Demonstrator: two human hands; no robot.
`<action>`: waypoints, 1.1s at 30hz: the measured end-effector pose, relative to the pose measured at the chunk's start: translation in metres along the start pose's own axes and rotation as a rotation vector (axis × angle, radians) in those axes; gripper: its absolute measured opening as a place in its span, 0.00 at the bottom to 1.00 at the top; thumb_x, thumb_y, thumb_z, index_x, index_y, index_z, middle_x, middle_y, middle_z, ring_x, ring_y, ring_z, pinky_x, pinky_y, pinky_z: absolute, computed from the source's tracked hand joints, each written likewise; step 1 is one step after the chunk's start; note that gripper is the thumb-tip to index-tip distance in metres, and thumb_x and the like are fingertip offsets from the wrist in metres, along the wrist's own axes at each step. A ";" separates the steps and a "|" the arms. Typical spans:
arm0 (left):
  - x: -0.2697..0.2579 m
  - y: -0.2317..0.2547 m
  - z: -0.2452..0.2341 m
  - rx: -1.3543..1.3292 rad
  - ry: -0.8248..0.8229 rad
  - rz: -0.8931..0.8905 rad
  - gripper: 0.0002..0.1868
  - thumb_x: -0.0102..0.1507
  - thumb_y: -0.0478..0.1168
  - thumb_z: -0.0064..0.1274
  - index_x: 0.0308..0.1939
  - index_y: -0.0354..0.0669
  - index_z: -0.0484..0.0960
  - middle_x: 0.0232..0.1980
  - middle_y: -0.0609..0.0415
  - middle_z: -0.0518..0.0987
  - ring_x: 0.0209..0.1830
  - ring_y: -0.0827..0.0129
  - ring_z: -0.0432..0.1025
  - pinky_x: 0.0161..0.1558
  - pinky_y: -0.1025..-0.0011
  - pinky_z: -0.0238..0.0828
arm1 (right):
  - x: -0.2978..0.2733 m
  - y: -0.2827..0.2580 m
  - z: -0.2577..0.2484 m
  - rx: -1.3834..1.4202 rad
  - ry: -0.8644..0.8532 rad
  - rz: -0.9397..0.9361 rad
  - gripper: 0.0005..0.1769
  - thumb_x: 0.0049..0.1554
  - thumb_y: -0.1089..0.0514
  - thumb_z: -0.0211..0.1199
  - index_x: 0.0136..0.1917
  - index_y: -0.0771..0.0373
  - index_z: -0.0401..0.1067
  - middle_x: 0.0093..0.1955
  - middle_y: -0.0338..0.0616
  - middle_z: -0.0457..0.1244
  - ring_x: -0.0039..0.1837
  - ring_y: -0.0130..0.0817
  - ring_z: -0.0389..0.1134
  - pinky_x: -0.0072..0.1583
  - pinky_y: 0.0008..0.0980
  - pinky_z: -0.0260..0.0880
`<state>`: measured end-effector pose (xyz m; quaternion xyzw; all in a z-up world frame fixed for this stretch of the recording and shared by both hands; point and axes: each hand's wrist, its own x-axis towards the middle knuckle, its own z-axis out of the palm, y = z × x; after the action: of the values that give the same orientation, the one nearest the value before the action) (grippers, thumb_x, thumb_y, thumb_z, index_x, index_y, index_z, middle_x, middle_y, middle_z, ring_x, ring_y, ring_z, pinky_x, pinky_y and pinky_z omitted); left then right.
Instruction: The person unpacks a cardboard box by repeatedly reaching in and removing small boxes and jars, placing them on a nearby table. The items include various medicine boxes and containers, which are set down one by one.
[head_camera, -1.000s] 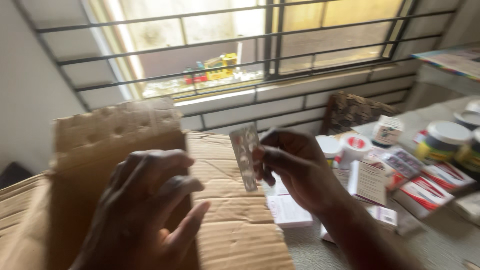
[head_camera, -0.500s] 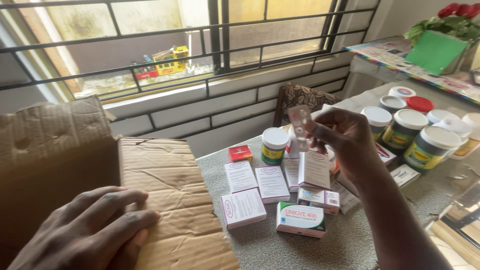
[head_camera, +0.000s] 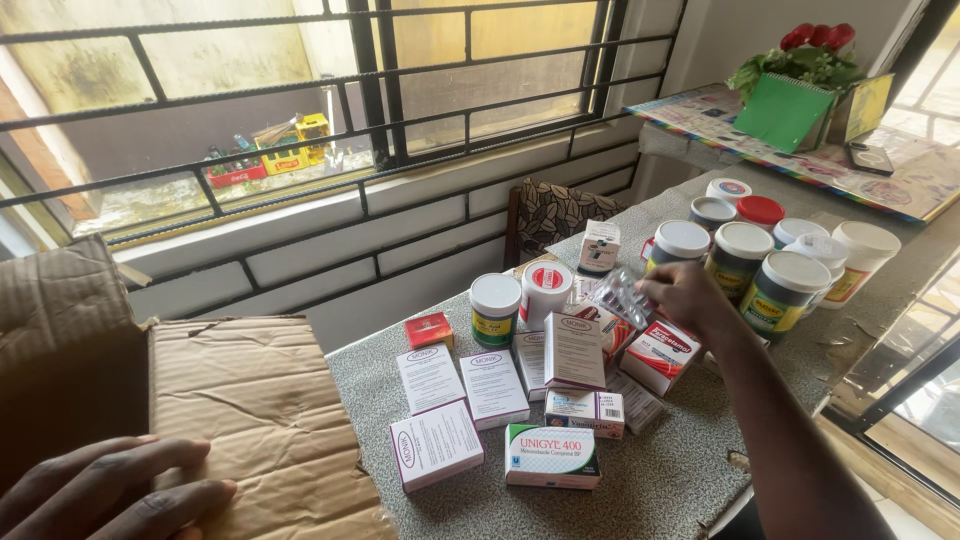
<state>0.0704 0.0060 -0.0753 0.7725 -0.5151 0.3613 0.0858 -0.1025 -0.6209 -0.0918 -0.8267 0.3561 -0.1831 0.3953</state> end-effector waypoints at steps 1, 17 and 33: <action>0.000 -0.001 0.001 0.006 -0.003 0.004 0.13 0.61 0.58 0.52 0.47 0.71 0.85 0.56 0.65 0.82 0.62 0.66 0.74 0.65 0.60 0.70 | 0.004 0.003 0.002 -0.108 -0.022 0.043 0.16 0.60 0.55 0.64 0.55 0.68 0.79 0.43 0.56 0.72 0.39 0.35 0.70 0.45 0.33 0.71; -0.002 -0.003 -0.001 0.015 -0.027 0.021 0.17 0.61 0.60 0.49 0.51 0.73 0.83 0.59 0.63 0.80 0.64 0.63 0.72 0.65 0.58 0.69 | 0.018 -0.005 0.008 -0.387 -0.022 0.026 0.22 0.60 0.49 0.64 0.61 0.65 0.77 0.48 0.54 0.73 0.44 0.36 0.76 0.52 0.37 0.76; 0.036 0.025 -0.064 -0.200 -0.128 0.018 0.12 0.66 0.53 0.55 0.50 0.60 0.85 0.58 0.54 0.82 0.62 0.59 0.75 0.61 0.58 0.73 | -0.128 -0.191 0.043 -0.165 -0.035 -0.690 0.12 0.55 0.52 0.68 0.47 0.61 0.82 0.29 0.43 0.69 0.30 0.28 0.67 0.34 0.32 0.67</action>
<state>0.0266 0.0005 -0.0119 0.7769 -0.5598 0.2589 0.1263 -0.0794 -0.4216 0.0284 -0.9305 0.0627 -0.2620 0.2481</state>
